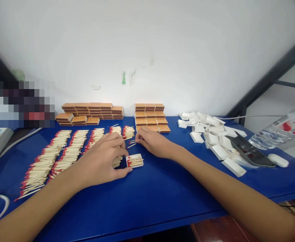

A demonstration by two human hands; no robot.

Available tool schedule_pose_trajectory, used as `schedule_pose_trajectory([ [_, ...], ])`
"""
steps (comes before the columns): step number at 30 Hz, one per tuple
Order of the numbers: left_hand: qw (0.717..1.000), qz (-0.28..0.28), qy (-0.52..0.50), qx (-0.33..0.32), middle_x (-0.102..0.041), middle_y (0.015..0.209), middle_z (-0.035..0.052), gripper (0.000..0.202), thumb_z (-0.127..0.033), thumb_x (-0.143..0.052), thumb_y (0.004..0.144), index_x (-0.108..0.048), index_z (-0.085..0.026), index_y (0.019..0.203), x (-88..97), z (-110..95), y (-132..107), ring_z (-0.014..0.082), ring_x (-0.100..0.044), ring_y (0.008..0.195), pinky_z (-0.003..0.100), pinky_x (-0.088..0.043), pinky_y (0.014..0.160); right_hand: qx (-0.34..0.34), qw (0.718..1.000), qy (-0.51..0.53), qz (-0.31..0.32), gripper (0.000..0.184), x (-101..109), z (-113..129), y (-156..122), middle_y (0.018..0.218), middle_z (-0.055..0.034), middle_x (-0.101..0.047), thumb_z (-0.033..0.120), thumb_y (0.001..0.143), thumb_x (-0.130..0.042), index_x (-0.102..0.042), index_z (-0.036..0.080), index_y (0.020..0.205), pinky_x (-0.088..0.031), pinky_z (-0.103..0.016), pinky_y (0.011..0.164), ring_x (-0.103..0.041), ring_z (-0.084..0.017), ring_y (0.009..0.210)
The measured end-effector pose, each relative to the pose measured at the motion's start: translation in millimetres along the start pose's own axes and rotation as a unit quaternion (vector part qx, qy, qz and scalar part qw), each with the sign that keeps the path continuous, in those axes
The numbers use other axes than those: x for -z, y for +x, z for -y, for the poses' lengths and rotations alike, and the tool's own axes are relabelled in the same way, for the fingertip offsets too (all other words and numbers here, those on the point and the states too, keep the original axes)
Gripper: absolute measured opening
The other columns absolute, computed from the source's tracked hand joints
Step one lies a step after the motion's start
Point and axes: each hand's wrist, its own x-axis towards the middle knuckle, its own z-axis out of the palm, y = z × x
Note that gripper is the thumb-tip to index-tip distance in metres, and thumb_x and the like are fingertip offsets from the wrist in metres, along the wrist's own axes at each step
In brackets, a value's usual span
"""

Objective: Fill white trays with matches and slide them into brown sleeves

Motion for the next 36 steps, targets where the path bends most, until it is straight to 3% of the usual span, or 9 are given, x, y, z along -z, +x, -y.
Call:
schedule_pose_trajectory([
  [10, 1.000, -0.003, -0.002, -0.002, -0.067, 0.090, 0.0044, 0.022, -0.043, -0.081, 0.093, -0.078, -0.021, 0.092, 0.7, -0.2, -0.5, 0.0262, -0.062, 0.098, 0.046, -0.050, 0.095, 0.025, 1.000, 0.006, 0.004, 0.003, -4.9, 4.1, -0.1, 0.110, -0.0059, -0.061, 0.023, 0.110, -0.062, -0.063, 0.020, 0.110, -0.045, -0.033, 0.083, -0.059, -0.020, 0.096],
  [16, 1.000, -0.003, 0.004, -0.001, -0.068, 0.091, 0.0044, 0.020, -0.041, -0.082, 0.093, -0.079, -0.021, 0.094, 0.2, 0.7, -1.0, 0.0261, -0.063, 0.098, 0.046, -0.050, 0.095, 0.010, 1.000, -0.001, 0.004, 0.012, -3.8, 1.0, 0.4, 0.105, -0.0053, -0.062, 0.020, 0.109, -0.061, -0.061, 0.020, 0.097, -0.045, -0.032, 0.081, -0.058, -0.019, 0.091],
  [22, 1.000, -0.007, 0.001, 0.000, -0.068, 0.092, 0.0049, 0.022, -0.043, -0.081, 0.093, -0.079, -0.021, 0.092, 0.2, 0.7, -0.3, 0.0263, -0.063, 0.097, 0.046, -0.050, 0.096, 0.001, 1.000, -0.009, -0.014, 0.009, -1.6, -4.4, -1.2, 0.113, -0.0072, -0.062, 0.025, 0.107, -0.067, -0.062, 0.020, 0.113, -0.046, -0.034, 0.085, -0.060, -0.021, 0.097],
  [28, 1.000, -0.004, 0.000, 0.003, -0.069, 0.092, 0.0048, 0.021, -0.042, -0.082, 0.092, -0.079, -0.021, 0.094, 0.2, 0.9, -0.4, 0.0263, -0.063, 0.099, 0.046, -0.050, 0.096, -0.025, 0.999, -0.032, 0.010, 0.010, -3.0, 0.0, 3.0, 0.107, -0.0065, -0.064, 0.021, 0.109, -0.063, -0.061, 0.020, 0.099, -0.043, -0.032, 0.079, -0.060, -0.019, 0.090],
  [36, 1.000, -0.010, 0.000, 0.006, -0.070, 0.093, 0.0045, 0.020, -0.041, -0.083, 0.091, -0.078, -0.022, 0.092, -0.6, 3.8, -1.2, 0.0257, -0.062, 0.098, 0.045, -0.050, 0.095, -0.026, 0.998, -0.057, 0.011, 0.010, -5.2, -1.2, 3.5, 0.111, -0.0085, -0.066, 0.022, 0.111, -0.061, -0.060, 0.020, 0.100, -0.045, -0.034, 0.082, -0.063, -0.022, 0.096],
])
